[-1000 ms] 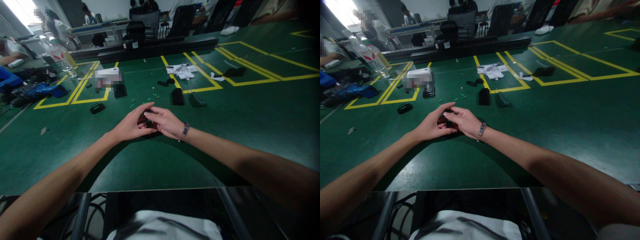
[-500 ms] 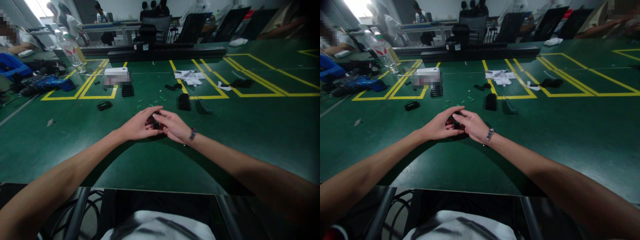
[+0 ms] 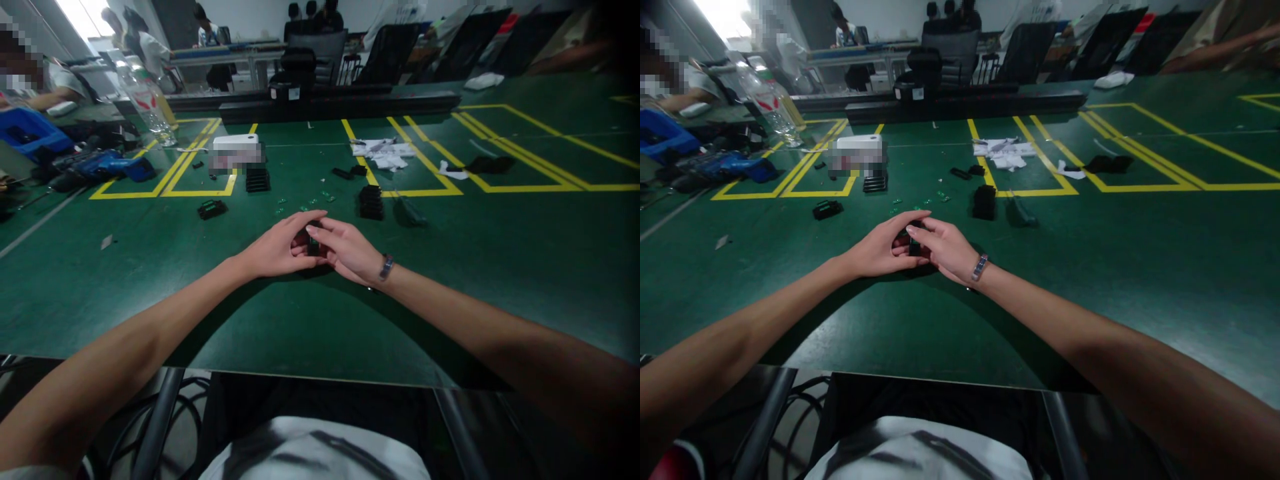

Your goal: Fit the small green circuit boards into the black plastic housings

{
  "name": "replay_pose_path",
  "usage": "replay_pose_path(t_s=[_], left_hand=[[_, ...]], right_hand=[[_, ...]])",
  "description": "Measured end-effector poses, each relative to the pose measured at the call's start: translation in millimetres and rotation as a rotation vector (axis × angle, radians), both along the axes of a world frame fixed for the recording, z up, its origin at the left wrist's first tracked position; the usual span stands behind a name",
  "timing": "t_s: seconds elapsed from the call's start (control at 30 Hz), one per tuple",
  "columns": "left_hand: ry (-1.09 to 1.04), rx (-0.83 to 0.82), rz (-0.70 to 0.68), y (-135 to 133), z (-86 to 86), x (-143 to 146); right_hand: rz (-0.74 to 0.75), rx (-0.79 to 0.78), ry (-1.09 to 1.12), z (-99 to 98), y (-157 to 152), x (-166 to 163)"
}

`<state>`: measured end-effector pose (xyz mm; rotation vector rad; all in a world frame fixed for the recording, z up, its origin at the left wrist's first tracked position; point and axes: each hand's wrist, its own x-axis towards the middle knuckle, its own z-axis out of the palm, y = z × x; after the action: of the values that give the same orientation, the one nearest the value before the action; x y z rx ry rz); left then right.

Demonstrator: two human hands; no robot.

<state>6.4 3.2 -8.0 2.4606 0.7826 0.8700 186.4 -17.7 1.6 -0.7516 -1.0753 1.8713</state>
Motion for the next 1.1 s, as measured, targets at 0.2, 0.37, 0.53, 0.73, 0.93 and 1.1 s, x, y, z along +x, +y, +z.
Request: replay_pose_path(t_s=[0.2,0.37,0.53,0.73,0.93,1.1], left_hand=[[0.006,0.011,0.008,0.4,-0.1,-0.3],[-0.003,0.002,0.002,1.1,-1.9,-1.2],[0.003,-0.001,0.000,0.5,-1.3,-1.0],[0.014,0.007,-0.006,-0.5,0.8,0.1],[0.018,0.002,-0.006,-0.7,1.4,0.2],[0.018,-0.008,-0.008,-0.7,0.6,0.3]], right_hand=[[-0.027,-0.003,-0.001,1.9,-0.7,-2.3],[-0.011,0.009,-0.003,1.2,0.0,-2.2],[-0.017,0.003,-0.011,2.7,-0.6,-1.7],[-0.028,0.009,0.000,3.9,-1.1,-2.9],[-0.023,0.002,-0.003,2.4,-0.9,-1.8],[-0.009,0.011,0.007,-1.9,1.4,-0.5]])
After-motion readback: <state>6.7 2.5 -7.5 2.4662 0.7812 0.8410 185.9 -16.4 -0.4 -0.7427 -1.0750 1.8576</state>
